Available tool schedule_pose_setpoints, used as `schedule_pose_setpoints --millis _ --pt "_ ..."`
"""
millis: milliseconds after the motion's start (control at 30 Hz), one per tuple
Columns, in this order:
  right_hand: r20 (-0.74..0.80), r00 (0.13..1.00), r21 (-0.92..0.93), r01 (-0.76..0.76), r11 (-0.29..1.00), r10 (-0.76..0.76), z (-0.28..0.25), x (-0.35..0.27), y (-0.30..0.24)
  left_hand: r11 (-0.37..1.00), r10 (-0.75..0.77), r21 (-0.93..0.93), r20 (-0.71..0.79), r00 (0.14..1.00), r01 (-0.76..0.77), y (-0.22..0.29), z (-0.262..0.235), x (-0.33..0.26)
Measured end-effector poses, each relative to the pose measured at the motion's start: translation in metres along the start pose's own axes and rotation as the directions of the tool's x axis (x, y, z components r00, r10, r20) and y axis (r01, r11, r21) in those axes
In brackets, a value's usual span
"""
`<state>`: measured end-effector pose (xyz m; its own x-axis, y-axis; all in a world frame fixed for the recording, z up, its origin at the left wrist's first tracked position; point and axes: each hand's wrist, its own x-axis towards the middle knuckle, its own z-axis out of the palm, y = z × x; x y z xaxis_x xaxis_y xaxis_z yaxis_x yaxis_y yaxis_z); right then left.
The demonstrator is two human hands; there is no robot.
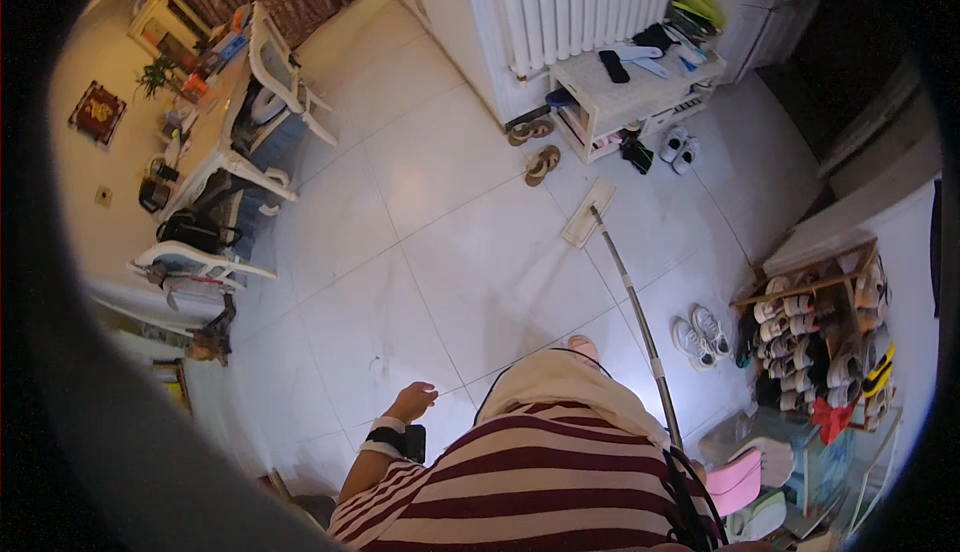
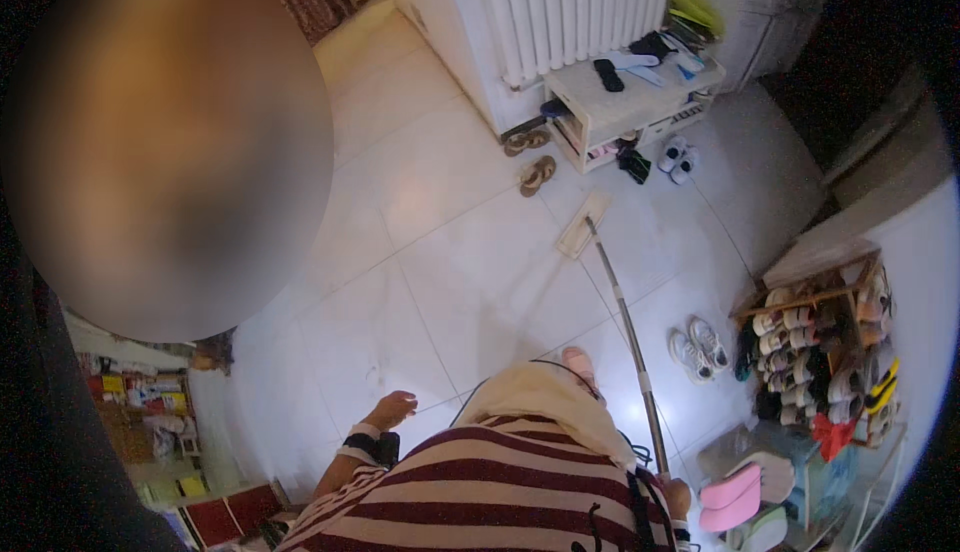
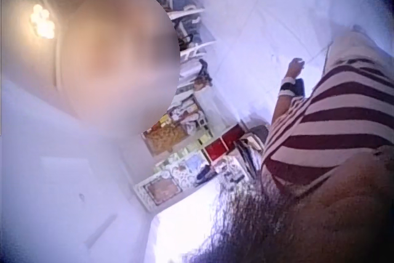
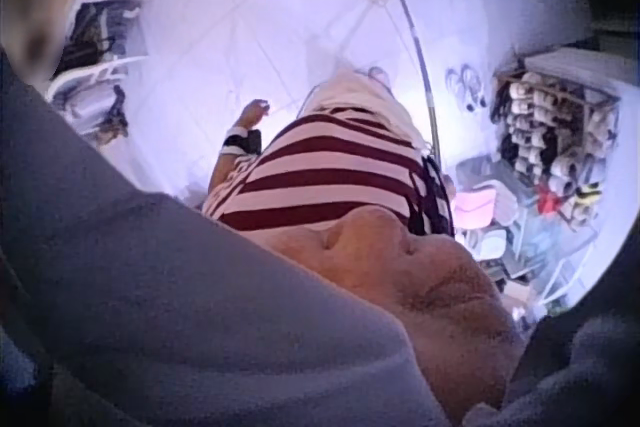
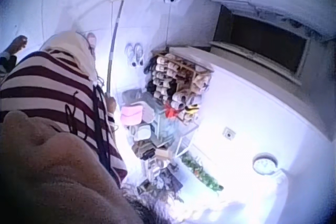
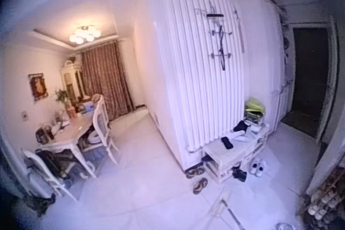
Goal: The person washes a cleaning cloth, mops the floor in a living area, and then cleans the mop head in the sink.
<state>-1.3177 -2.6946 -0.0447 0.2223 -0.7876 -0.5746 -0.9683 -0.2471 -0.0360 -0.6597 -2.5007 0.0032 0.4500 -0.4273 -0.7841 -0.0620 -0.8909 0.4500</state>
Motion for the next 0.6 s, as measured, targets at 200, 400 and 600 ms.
schedule_pose_setpoints --millis 200,400,600 --pt "-0.315 0.929 -0.263 0.111 0.958 -0.194 -0.151 0.041 -0.021 0.986 -0.108 -0.137 -0.083 0.991 0.096 -0.045 0.025 -0.034" --pt "-0.365 0.897 -0.430 0.076 0.900 -0.250 -0.309 0.115 0.011 0.967 -0.138 -0.211 0.047 0.989 0.145 -0.029 0.051 -0.036" --pt "-0.125 0.965 -0.698 0.080 0.712 -0.232 -0.441 0.160 -0.022 0.967 -0.122 -0.228 -0.021 0.992 0.114 -0.011 0.054 -0.030"
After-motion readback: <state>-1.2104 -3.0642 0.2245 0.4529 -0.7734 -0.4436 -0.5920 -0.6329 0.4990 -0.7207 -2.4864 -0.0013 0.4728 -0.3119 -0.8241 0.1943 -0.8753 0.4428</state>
